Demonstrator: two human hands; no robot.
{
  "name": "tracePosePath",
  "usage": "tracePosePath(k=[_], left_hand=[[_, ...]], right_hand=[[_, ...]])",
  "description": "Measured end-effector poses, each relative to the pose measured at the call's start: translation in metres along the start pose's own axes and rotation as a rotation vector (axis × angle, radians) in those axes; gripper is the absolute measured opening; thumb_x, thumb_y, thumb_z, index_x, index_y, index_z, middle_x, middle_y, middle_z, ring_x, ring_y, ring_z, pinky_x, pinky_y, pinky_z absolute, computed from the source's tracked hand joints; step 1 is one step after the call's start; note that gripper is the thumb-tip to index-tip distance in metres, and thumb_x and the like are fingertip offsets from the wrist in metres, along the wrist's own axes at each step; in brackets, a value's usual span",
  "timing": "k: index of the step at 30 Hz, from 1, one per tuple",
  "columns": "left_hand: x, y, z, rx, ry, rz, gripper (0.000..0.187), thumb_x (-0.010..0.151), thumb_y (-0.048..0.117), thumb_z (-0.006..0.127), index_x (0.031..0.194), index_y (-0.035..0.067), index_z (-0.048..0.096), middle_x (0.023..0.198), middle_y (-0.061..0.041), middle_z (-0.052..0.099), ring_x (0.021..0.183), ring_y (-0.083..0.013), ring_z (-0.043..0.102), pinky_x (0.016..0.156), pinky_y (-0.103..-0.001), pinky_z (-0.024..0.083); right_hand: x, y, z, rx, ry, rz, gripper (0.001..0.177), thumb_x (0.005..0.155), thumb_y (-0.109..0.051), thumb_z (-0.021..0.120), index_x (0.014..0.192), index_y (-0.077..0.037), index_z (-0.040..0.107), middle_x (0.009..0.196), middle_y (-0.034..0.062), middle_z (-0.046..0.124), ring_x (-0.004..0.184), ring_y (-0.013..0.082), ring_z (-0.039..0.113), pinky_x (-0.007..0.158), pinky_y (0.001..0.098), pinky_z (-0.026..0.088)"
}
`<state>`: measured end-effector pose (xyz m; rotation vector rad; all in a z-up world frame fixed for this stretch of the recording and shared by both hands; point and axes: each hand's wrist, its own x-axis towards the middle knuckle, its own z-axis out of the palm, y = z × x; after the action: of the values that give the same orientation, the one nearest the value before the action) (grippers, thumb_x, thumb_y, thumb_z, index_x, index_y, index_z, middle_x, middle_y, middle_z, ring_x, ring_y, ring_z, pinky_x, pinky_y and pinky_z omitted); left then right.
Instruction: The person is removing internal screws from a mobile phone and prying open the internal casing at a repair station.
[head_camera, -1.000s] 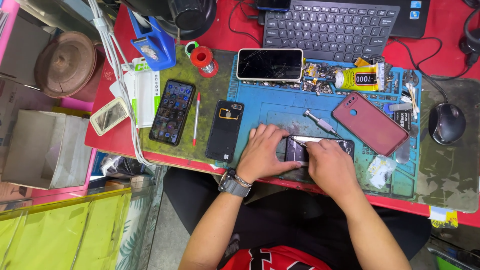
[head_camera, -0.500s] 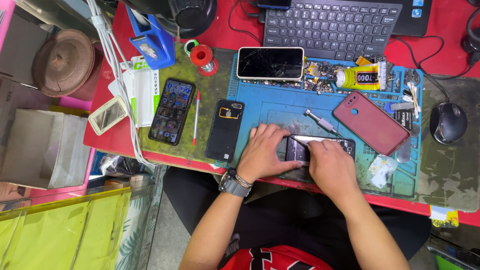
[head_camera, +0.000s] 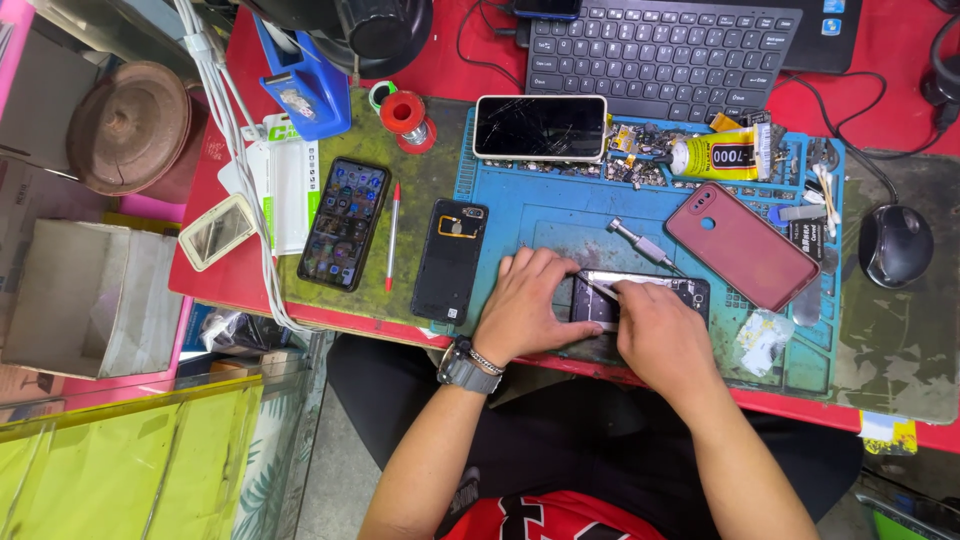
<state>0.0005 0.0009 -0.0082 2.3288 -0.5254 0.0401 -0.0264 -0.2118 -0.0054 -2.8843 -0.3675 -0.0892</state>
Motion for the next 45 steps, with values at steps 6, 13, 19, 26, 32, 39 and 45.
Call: tracePosePath(k=[6,13,19,26,32,39,45], left_hand=[[-0.002,0.0,-0.005,0.0,0.022,0.024,0.077,0.063,0.064,0.084,0.116,0.012,0.065,0.105,-0.005,0.06,0.104,-0.0271,0.054,0.088,-0.041,0.039],[0.004,0.005,-0.008,0.006,0.01,0.033,0.074,0.061,0.056,0.09,0.115,0.011,0.068,0.106,-0.006,0.062,0.103,-0.0299,0.057,0.086,-0.042,0.04],[0.0,0.0,-0.006,0.001,0.028,0.086,0.042,0.088,0.047,0.071,0.117,0.016,0.069,0.109,-0.002,0.063,0.102,-0.0249,0.054,0.09,-0.04,0.036],[-0.012,-0.02,-0.001,-0.251,0.055,0.202,0.024,0.089,0.028,0.076,0.113,0.025,0.075,0.102,0.004,0.062,0.102,-0.0203,0.056,0.091,-0.038,0.037],[-0.009,-0.015,-0.006,-0.294,0.021,0.212,0.014,0.084,0.024,0.077,0.098,0.027,0.077,0.098,0.008,0.062,0.1,-0.0152,0.057,0.09,-0.036,0.034],[-0.007,-0.003,-0.007,-0.239,0.042,0.177,0.007,0.074,0.015,0.066,0.078,0.019,0.069,0.086,0.007,0.065,0.091,-0.0157,0.057,0.086,-0.035,0.035],[-0.007,-0.008,-0.004,-0.277,0.115,0.173,0.009,0.073,0.01,0.063,0.075,0.018,0.067,0.082,0.005,0.063,0.088,-0.0171,0.058,0.085,-0.035,0.036]], right_hand=[[-0.006,-0.003,-0.017,0.207,0.082,0.022,0.023,0.092,-0.024,0.069,0.115,-0.027,0.07,0.092,-0.0013,0.06,0.087,0.032,0.072,0.071,0.0461,0.061],[-0.071,0.09,-0.035,0.244,0.535,0.283,0.026,0.099,0.007,0.066,0.121,-0.004,0.074,0.098,0.0144,0.062,0.093,0.0392,0.066,0.087,0.0458,0.053],[-0.104,0.084,-0.036,0.371,0.363,0.301,0.021,0.1,-0.005,0.067,0.119,-0.002,0.073,0.114,0.0149,0.067,0.101,0.0253,0.066,0.091,0.0348,0.052],[-0.054,-0.001,-0.026,0.437,0.249,0.035,0.009,0.093,-0.01,0.073,0.102,-0.008,0.074,0.101,0.0038,0.07,0.091,0.02,0.068,0.078,0.0325,0.054],[-0.033,-0.014,-0.009,0.238,0.229,0.011,0.009,0.089,-0.025,0.078,0.091,-0.016,0.078,0.09,-0.0049,0.069,0.081,0.0145,0.067,0.051,0.0356,0.053],[-0.036,-0.013,-0.005,0.178,0.281,-0.169,0.013,0.093,-0.018,0.076,0.085,-0.01,0.069,0.082,-0.0013,0.063,0.076,0.0181,0.064,0.05,0.0347,0.051],[-0.051,-0.009,-0.004,0.2,0.252,-0.129,0.014,0.094,-0.018,0.075,0.084,-0.01,0.067,0.084,-0.0011,0.066,0.079,0.0178,0.066,0.052,0.035,0.051]])
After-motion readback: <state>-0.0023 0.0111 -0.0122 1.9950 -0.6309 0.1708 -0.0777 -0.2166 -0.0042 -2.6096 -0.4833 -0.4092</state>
